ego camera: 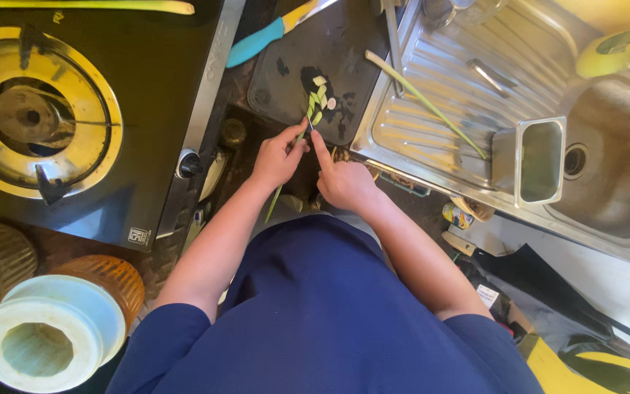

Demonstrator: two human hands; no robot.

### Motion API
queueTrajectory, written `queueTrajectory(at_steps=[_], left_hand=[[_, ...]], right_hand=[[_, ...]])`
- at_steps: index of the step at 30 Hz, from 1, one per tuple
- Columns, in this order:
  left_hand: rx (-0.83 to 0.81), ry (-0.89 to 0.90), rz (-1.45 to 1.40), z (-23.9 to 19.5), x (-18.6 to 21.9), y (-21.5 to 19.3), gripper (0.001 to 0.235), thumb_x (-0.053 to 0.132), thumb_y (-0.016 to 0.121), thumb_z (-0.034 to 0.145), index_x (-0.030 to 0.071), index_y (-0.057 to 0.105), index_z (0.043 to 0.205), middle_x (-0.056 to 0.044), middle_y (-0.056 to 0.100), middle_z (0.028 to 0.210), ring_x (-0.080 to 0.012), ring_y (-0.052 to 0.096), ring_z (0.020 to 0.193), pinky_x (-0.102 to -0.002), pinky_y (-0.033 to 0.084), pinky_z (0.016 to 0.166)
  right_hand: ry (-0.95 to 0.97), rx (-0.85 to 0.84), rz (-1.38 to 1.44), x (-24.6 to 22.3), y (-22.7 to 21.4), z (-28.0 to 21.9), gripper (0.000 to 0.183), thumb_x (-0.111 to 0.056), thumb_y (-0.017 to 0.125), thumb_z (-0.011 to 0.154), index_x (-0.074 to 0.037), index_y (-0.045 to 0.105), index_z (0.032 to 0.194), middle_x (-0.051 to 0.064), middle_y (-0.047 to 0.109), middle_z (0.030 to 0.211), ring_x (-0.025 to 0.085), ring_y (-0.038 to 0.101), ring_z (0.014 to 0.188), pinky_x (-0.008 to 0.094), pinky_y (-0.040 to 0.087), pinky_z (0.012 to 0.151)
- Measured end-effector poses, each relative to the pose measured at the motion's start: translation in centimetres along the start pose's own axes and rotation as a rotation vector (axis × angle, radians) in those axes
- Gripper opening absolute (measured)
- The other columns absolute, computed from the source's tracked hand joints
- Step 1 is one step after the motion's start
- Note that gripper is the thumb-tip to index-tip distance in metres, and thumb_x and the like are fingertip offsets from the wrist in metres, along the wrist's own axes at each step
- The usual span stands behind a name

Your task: The person chops lemongrass stalks into small pieces on a dark cutting board using a blue-handled knife and places the pieces into a small metal container near a sink.

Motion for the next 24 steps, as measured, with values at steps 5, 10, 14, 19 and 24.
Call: queueTrajectory(at_steps=[5,10,14,19,24], left_hand=[[-0.092,-0.090,0.125,-0.5,-0.3,-0.2,0.048,0.006,0.060,0.099,0.012,0.057,0.146,-0.014,0.077,0.091,-0.0176,0.077,0.080,-0.031,0.059,0.076],[0.115,-0.050,-0.041,0.1,-1.6,-0.6,0.049,0.005,0.058,0.100,0.012,0.056,0.148,-0.009,0.076,0.107,-0.0116,0.074,0.081,-0.029,0.058,0.075],[0.071,-0.051,-0.121,-0.8,-2.5,0.3,0.044,0.008,0.061,0.102,0.011,0.059,0.145,-0.006,0.079,0.092,-0.0046,0.070,0.083,-0.024,0.056,0.078],[0.030,-0.219,-0.153,0.1,-2.1,1.8,0.039,0.010,0.062,0.100,0.012,0.064,0.139,-0.006,0.078,0.090,-0.0083,0.065,0.069,-0.026,0.054,0.066],[0.038,-0.008,-0.188,0.5,-2.1,1.7,0.038,0.008,0.063,0.102,0.012,0.063,0.140,-0.007,0.078,0.100,-0.0084,0.074,0.087,-0.025,0.058,0.078]], right_hand=[[0.092,-0.132,-0.045,0.9,0.7,2.7,0.095,-0.019,0.061,0.088,-0.001,0.005,0.162,0.017,0.066,0.062,0.040,0.064,0.053,0.055,0.050,0.052],[0.125,-0.155,-0.019,0.4,-0.3,2.1,0.096,-0.020,0.061,0.088,-0.004,0.002,0.162,0.021,0.067,0.065,0.042,0.066,0.057,0.056,0.052,0.056],[0.069,-0.049,0.010,0.6,-1.2,0.7,0.089,-0.018,0.059,0.092,-0.005,0.009,0.164,0.017,0.066,0.061,0.041,0.065,0.056,0.055,0.050,0.055],[0.026,0.025,-0.045,-0.2,-2.1,0.3,0.085,-0.017,0.060,0.092,-0.002,0.015,0.163,0.014,0.063,0.057,0.038,0.063,0.051,0.053,0.048,0.051],[-0.001,0.013,-0.055,-0.8,-1.8,0.6,0.087,-0.022,0.062,0.093,0.004,0.014,0.160,0.014,0.062,0.056,0.037,0.061,0.047,0.051,0.049,0.049]])
Point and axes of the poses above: each hand's wrist, its own z-axis towards the middle knuckle, its own y-axis out of the palm, x = y × z, the point moved 3 cm from there along z, towards the middle knuckle
